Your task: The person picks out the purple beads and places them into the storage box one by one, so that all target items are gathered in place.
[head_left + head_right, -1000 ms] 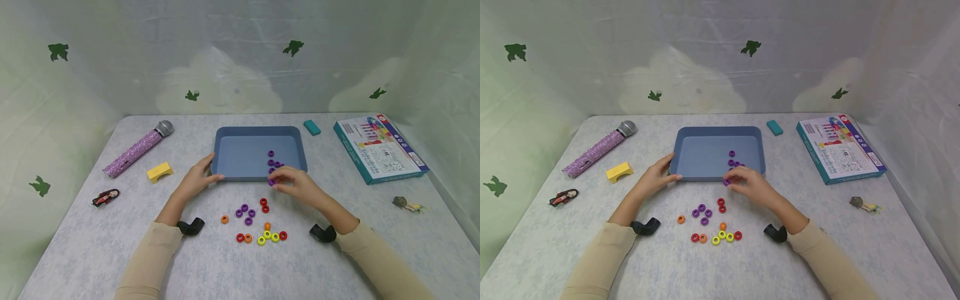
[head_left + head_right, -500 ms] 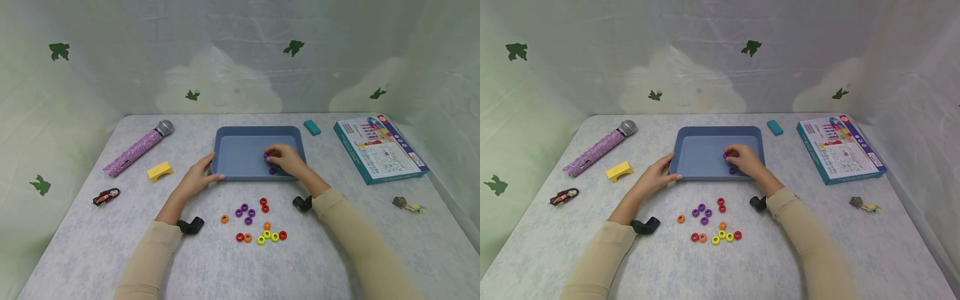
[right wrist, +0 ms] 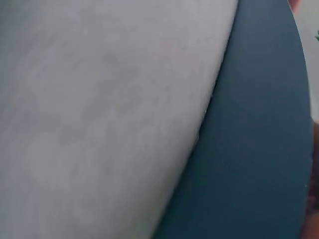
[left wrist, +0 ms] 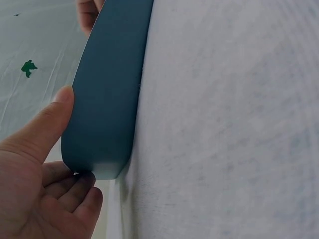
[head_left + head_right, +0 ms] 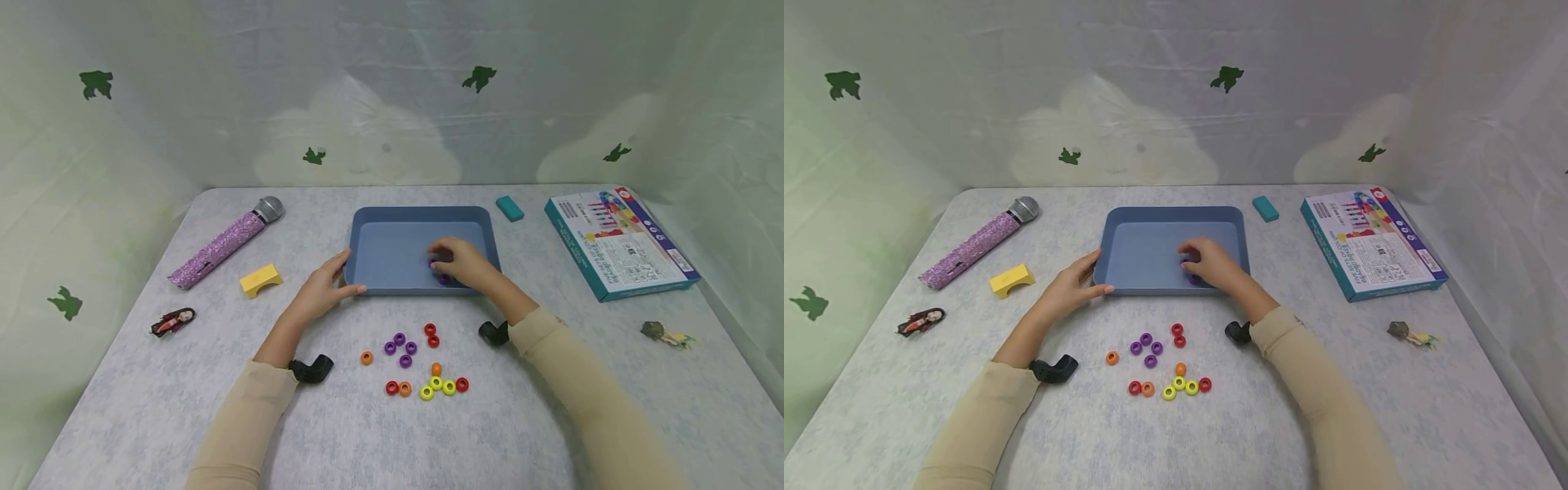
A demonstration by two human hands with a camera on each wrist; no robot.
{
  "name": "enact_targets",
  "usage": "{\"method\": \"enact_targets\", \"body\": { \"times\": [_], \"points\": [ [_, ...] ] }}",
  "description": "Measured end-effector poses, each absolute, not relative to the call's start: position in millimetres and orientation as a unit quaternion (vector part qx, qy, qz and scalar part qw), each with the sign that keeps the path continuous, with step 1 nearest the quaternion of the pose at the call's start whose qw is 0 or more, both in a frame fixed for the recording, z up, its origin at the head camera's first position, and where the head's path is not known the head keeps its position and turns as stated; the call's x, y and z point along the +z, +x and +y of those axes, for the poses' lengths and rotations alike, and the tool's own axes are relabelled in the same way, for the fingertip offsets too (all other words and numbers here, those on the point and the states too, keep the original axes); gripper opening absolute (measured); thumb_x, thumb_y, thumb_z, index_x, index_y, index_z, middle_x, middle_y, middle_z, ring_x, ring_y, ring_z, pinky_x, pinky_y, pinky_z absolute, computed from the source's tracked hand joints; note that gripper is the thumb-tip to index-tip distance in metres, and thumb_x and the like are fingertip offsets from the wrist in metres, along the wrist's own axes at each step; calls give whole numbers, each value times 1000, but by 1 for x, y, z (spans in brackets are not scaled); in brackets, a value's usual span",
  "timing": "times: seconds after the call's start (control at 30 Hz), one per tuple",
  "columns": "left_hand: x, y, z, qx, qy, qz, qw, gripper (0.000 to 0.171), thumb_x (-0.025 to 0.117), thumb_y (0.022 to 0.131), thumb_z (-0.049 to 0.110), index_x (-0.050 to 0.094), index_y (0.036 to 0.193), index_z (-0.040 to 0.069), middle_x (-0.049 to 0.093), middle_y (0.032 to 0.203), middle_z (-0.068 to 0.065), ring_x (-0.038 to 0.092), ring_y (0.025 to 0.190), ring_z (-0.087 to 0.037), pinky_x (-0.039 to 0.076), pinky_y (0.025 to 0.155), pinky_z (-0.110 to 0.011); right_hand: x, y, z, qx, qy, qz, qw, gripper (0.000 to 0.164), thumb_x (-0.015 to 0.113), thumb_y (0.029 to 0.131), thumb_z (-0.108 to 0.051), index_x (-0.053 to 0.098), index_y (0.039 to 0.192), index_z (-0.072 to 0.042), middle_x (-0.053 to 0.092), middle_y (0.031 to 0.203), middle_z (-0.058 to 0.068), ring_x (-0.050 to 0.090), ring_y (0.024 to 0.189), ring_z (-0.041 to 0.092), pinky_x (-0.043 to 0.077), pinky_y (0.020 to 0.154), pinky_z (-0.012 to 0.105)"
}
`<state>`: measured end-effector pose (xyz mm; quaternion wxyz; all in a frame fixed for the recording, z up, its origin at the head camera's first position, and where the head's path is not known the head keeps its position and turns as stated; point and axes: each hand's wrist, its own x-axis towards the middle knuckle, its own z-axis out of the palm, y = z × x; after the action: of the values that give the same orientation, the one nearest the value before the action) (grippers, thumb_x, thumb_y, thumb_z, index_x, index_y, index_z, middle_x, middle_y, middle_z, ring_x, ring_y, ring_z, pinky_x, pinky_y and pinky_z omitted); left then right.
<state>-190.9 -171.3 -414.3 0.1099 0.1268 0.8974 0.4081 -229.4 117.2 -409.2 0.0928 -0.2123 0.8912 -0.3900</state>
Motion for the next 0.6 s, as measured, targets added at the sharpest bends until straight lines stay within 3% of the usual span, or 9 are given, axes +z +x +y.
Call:
{"method": "enact_targets", "body": {
  "times": [0.1, 0.3, 0.6],
  "points": [
    [-414, -190, -171, 408, 129, 897, 109, 88, 57, 65, 52, 14, 134, 18, 11, 136, 0, 22, 119, -19, 24, 96, -33, -401, -218, 118, -411, -251, 874, 59, 35, 58, 77, -22, 51, 109, -9, 49, 106, 4, 44, 98, 19, 39, 81, 35],
    [-414, -190, -171, 405, 131, 899, 108, 87, 57, 66, 52, 13, 134, 19, 11, 136, 0, 21, 120, -19, 24, 96, -33, -389, -182, 115, -441, -356, 824, 7, 35, 63, 74, -20, 53, 105, -8, 53, 99, 5, 49, 88, 24, 43, 74, 37],
    [-415, -191, -172, 402, 127, 900, 111, 87, 57, 65, 53, 13, 134, 21, 11, 136, 0, 22, 119, -19, 24, 96, -33, -403, -147, 105, -426, -414, 795, 124, 30, 62, 74, -15, 55, 102, -7, 54, 99, 3, 49, 89, 18, 42, 76, 32]
  ]
}}
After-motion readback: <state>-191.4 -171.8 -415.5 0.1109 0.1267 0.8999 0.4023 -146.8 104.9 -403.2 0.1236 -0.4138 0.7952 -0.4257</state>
